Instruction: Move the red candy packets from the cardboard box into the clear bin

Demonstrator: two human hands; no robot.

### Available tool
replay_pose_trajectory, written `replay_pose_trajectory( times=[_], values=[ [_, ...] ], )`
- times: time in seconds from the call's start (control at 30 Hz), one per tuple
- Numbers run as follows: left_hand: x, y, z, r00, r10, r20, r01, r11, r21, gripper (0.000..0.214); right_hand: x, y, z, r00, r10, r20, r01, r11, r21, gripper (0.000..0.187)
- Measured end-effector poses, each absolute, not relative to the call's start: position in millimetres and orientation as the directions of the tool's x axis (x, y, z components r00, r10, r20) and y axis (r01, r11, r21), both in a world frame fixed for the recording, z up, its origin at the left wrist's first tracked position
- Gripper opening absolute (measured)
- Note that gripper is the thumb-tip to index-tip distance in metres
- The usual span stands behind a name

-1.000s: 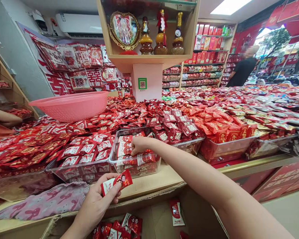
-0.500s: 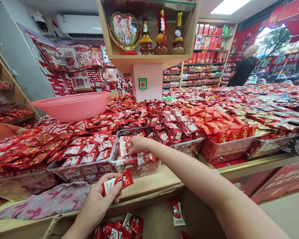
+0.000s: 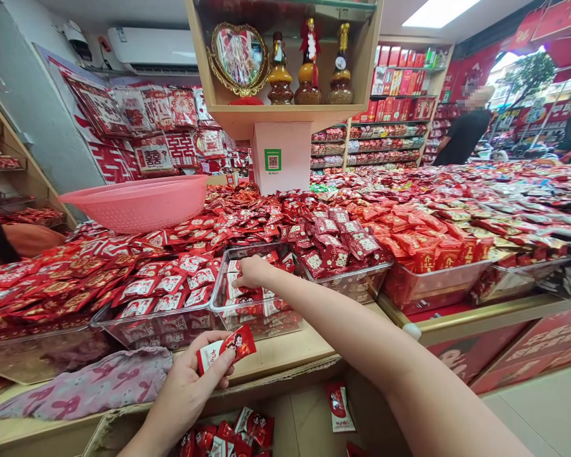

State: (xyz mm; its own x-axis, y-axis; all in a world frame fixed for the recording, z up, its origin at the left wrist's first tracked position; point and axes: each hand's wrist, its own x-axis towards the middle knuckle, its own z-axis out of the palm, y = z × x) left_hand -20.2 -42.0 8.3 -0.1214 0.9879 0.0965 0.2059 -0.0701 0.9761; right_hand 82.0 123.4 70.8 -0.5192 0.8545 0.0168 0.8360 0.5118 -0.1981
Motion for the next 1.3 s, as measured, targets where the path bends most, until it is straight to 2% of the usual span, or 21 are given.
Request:
replay_pose_trajectory(
  times=[0.27, 0.47, 0.53, 0.63, 0.73, 0.83, 0.9, 1.0, 1.07, 1.2, 1.3],
  values=[
    [-19, -43, 10, -0.146, 0.984, 0.104, 0.237, -0.068, 0.969, 0.03, 72, 132, 64, -0.446, 0.892, 0.074, 0.868, 0.451, -0.209, 0.039],
    [-23, -44, 16, -0.08, 0.995, 0.055, 0.152, -0.043, 0.987, 0.03, 83, 117, 79, -0.43, 0.887, 0.17, 0.848, 0.462, -0.26, 0.032],
    [-26, -44, 17, -0.08, 0.996, 0.047, 0.123, -0.037, 0.992, 0.031, 96, 96, 85, -0.491, 0.84, 0.231, 0.763, 0.542, -0.352, 0.027],
    [-27, -44, 16, -0.078, 0.996, 0.047, 0.101, -0.039, 0.994, 0.034, 116, 55, 81, -0.604, 0.766, 0.22, 0.526, 0.591, -0.612, 0.029],
    [-25, -45, 14, -0.049, 0.996, 0.076, 0.097, -0.071, 0.993, 0.037, 130, 21, 65, -0.695, 0.713, 0.098, 0.34, 0.445, -0.828, 0.027],
    [-21, -47, 14, -0.089, 0.988, 0.128, 0.05, -0.124, 0.991, 0.044, 136, 14, 54, -0.709, 0.703, 0.056, 0.233, 0.309, -0.922, 0.024],
    [-19, -47, 15, -0.125, 0.978, 0.166, 0.049, -0.161, 0.986, 0.046, 138, 26, 57, -0.644, 0.76, 0.085, 0.235, 0.303, -0.924, 0.024],
    [-21, -47, 15, -0.145, 0.971, 0.19, 0.108, -0.175, 0.979, 0.045, 141, 59, 68, -0.44, 0.884, 0.157, 0.309, 0.313, -0.898, 0.022],
    [-23, -45, 13, -0.129, 0.974, 0.187, 0.131, -0.17, 0.977, 0.042, 138, 81, 71, -0.364, 0.924, 0.117, 0.4, 0.268, -0.876, 0.02],
    [-26, -44, 8, -0.035, 0.978, 0.204, 0.18, -0.195, 0.964, 0.034, 127, 103, 63, -0.452, 0.891, -0.054, 0.542, 0.226, -0.809, 0.019],
    [-28, -44, 5, 0.001, 0.979, 0.205, 0.214, -0.201, 0.956, 0.031, 121, 101, 60, -0.512, 0.853, -0.107, 0.587, 0.256, -0.768, 0.023]
  ],
)
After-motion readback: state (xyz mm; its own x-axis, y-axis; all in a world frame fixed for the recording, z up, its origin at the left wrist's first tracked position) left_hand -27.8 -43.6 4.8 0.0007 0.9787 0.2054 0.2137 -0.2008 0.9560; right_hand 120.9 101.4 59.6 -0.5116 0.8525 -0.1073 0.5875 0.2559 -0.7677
